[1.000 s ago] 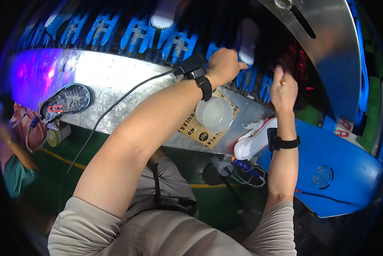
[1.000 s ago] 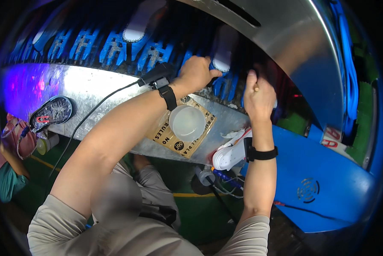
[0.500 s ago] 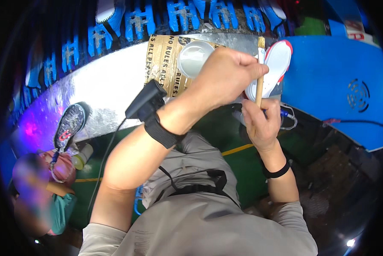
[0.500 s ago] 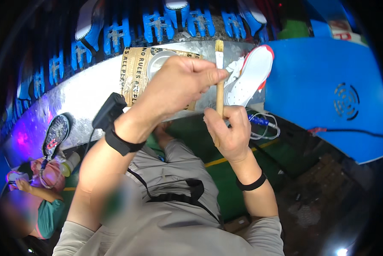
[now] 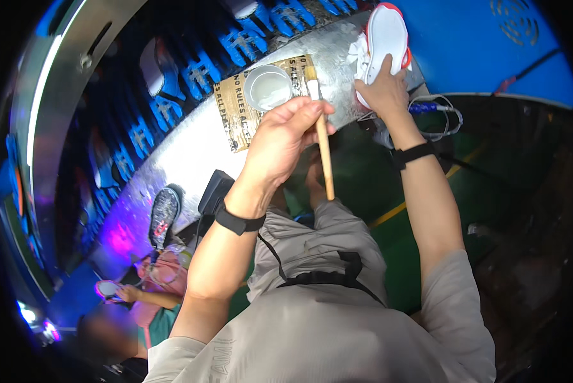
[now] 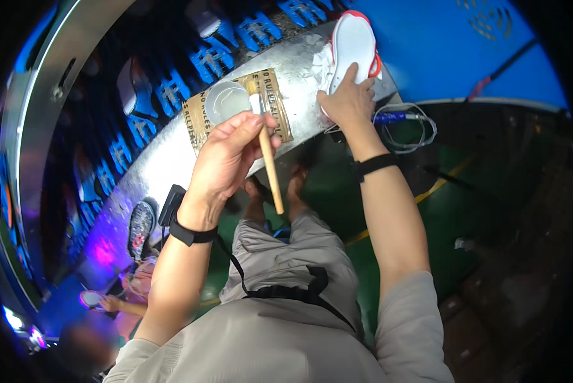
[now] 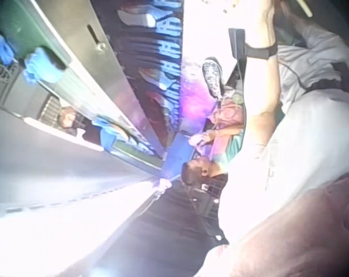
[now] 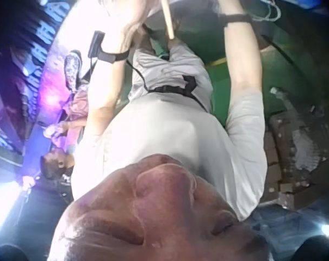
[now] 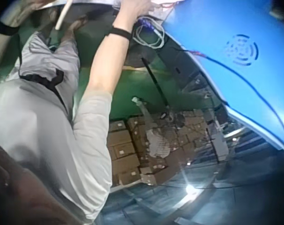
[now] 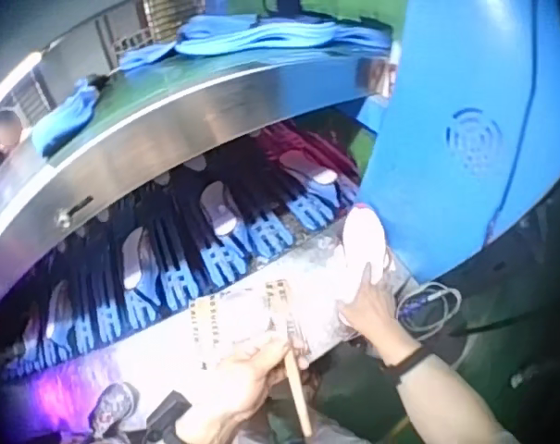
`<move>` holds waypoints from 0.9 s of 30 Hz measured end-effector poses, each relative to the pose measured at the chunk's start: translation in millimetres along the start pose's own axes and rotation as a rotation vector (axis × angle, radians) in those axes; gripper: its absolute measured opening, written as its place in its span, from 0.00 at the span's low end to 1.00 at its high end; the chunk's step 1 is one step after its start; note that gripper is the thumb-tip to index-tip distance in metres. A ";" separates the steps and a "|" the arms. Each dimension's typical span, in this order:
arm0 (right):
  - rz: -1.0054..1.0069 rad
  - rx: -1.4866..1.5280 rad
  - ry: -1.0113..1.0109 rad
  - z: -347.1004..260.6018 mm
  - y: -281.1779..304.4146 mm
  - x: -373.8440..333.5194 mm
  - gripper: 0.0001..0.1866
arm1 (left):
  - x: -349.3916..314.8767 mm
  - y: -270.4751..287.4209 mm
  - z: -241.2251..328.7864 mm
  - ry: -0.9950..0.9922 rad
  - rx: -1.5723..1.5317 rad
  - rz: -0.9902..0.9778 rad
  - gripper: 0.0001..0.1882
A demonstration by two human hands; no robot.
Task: Applying glue to the edges and surface of a blue shoe sole using a small brush at a factory workstation.
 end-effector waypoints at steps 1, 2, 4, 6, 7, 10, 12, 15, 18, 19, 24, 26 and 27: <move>0.002 0.049 -0.063 5.2 -4.2 -0.4 0.55 | -5.8 0.4 -1.1 0.024 0.017 -0.036 0.13; 0.013 0.068 -0.086 8.3 -6.5 -4.7 0.55 | -12.9 1.5 -3.2 0.048 0.031 -0.073 0.13; 0.189 0.210 -0.024 5.6 6.3 -13.3 0.53 | -27.6 13.4 -11.6 0.099 0.087 -0.039 0.14; 0.304 0.256 0.103 -5.7 16.4 -32.0 0.53 | -44.4 24.0 -20.9 0.151 0.082 -0.081 0.14; 0.318 0.257 0.158 -13.7 19.9 -41.9 0.53 | -52.7 27.3 -20.7 0.148 0.106 -0.102 0.14; 0.269 0.218 0.274 -38.7 17.5 -76.0 0.51 | -78.3 39.9 -24.8 0.145 0.162 -0.048 0.15; 0.175 0.173 0.310 -44.2 -4.8 -90.6 0.51 | -91.7 45.6 -27.1 0.187 0.174 -0.057 0.15; 0.081 0.203 0.301 -35.1 -36.6 -94.2 0.48 | -103.9 48.7 -29.2 0.209 0.161 -0.081 0.14; -0.018 0.194 0.294 -27.4 -48.6 -90.9 0.43 | -113.0 50.6 -26.8 0.233 0.163 -0.063 0.13; 0.001 0.216 0.322 -28.3 -44.7 -90.0 0.40 | -115.8 50.6 -24.6 0.222 0.162 -0.069 0.13; 0.226 0.319 0.266 -0.6 -6.2 -33.5 0.19 | -117.2 43.9 -15.3 0.214 0.172 -0.061 0.13; 0.184 0.408 0.166 8.8 -11.6 -3.9 0.18 | -114.7 37.8 -11.0 0.212 0.178 -0.061 0.13; 0.137 0.501 0.065 17.6 -22.7 8.5 0.16 | -112.8 36.6 -10.4 0.213 0.187 -0.057 0.13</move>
Point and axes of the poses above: each hand's wrist, its own x-axis towards the middle knuckle, its own y-axis out of the back of the hand, z = x × y, the point moved 9 cm from there along x, towards the middle knuckle, and after that the axes turned 12 degrees about x, right-handed, at the moved point
